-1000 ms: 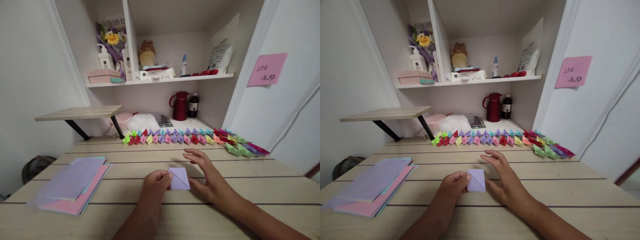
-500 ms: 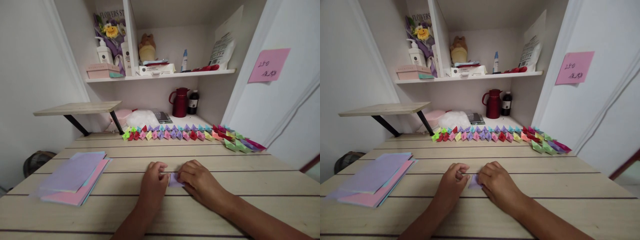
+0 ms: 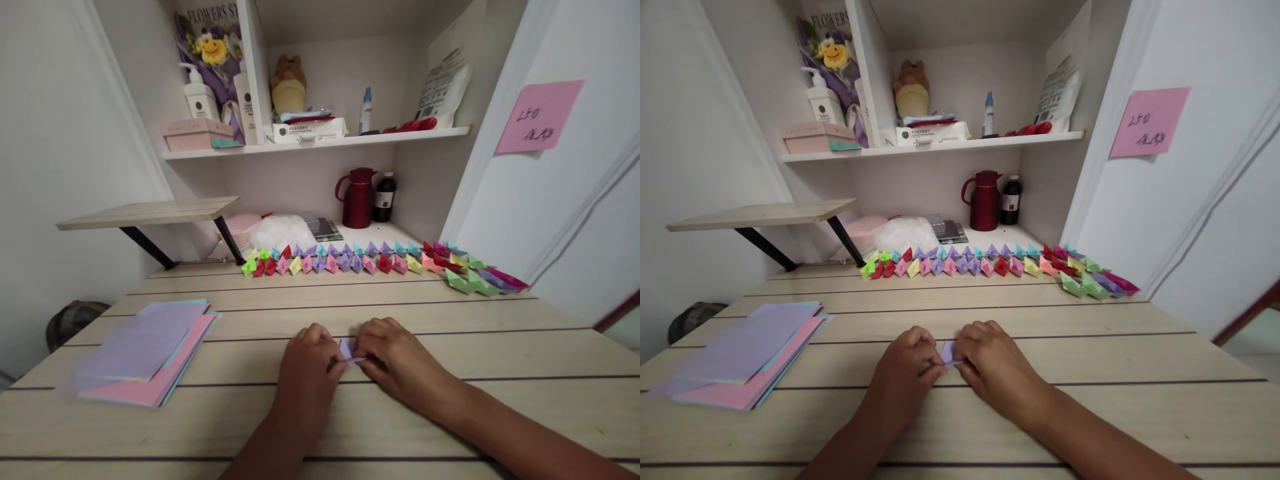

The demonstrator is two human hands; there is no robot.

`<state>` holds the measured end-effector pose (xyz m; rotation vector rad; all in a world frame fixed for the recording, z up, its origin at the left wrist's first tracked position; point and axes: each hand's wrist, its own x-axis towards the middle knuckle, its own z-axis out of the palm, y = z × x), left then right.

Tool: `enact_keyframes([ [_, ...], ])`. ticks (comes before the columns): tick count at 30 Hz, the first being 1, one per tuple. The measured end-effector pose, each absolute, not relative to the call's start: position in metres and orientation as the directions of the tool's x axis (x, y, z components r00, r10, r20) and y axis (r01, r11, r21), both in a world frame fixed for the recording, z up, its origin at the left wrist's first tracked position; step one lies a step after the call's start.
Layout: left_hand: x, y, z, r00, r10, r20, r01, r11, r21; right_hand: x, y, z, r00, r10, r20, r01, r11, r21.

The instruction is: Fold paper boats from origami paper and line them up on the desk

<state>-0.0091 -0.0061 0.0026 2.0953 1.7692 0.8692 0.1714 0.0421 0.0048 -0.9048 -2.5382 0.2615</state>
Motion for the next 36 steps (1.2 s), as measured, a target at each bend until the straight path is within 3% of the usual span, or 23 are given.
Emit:
enact_keyframes([
  [4,-0.011,-0.004,0.003,0.063,0.964,0.260,0.824,-0.197,0.531,0.181,0.052,0.003,-0.667,0.690,0.282,0.482,0.687,-0.544],
  [7,-0.011,-0.004,0.003,0.052,0.968,0.247,0.817,-0.184,0.547,0.187,0.058,0.002,-0.645,0.721,0.252,0.463,0.632,-0.621],
  [15,-0.003,-0.005,0.005,0.003,0.962,0.274,0.841,-0.151,0.520,0.178,0.064,-0.005,-0.591,0.747,0.304,0.488,0.631,-0.602],
  [20,-0.003,-0.003,0.002,0.004,0.954,0.299,0.865,-0.153,0.477,0.175,0.063,-0.003,-0.594,0.761,0.261,0.498,0.603,-0.623],
  [26,-0.005,0.003,-0.005,0.030,0.946,0.321,0.826,-0.205,0.525,0.174,0.055,0.001,-0.563,0.795,0.228,0.546,0.564,-0.620],
  [36,-0.001,0.009,-0.006,-0.022,0.950,0.310,0.850,-0.146,0.506,0.181,0.056,0.001,-0.558,0.795,0.237,0.632,0.593,-0.499],
])
